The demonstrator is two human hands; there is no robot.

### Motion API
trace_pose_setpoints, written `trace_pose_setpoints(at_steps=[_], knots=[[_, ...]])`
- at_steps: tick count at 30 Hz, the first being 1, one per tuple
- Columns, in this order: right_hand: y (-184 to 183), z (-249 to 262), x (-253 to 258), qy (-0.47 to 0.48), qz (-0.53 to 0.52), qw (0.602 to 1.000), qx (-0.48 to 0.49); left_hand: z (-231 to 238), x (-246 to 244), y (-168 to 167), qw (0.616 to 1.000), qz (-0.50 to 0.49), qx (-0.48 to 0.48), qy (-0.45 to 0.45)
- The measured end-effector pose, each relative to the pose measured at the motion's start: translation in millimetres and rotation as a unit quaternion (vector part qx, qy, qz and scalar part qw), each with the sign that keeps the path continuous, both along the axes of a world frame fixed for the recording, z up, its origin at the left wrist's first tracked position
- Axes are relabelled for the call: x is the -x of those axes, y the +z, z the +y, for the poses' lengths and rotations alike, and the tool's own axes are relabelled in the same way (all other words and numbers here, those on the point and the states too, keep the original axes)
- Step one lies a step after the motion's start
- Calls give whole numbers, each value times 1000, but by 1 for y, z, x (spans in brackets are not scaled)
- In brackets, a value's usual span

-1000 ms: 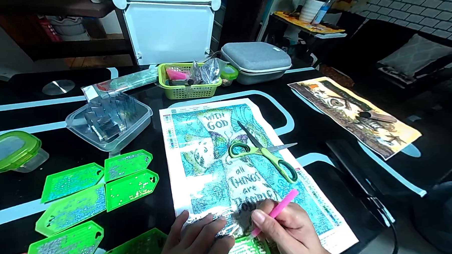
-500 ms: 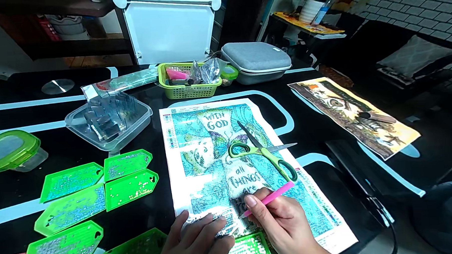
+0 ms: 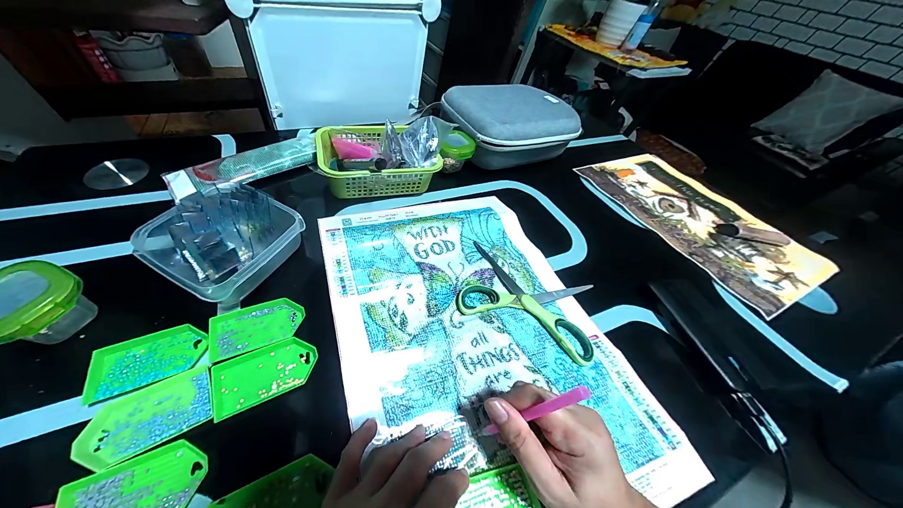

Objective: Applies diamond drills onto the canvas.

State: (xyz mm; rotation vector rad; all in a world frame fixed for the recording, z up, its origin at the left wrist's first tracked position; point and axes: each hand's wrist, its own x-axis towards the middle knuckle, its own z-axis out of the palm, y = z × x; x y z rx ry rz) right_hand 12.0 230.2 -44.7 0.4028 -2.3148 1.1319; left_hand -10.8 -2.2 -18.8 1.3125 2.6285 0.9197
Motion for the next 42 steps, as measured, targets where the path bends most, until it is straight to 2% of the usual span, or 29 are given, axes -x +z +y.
trace_pose_setpoints(at_steps=[10,13,17,21,27,42], knots=[[2,-3,-1,-2,26,998,-57,0,-1,0,1000,-4,-5,0],[1,0,-1,17,5,1000,-22,0,0,0,1000,-1,-2,0],[2,3,-1,35,-17,996,75,0,0,1,1000,-2,1,0],[5,5,-7,91,-19,988,124,0,0,0,1000,2,-2,0],[6,5,-9,122,-28,990,71,0,0,1,1000,-2,-2,1],[4,4,-8,151,-36,985,70,0,0,-1,1000,2,-5,1]])
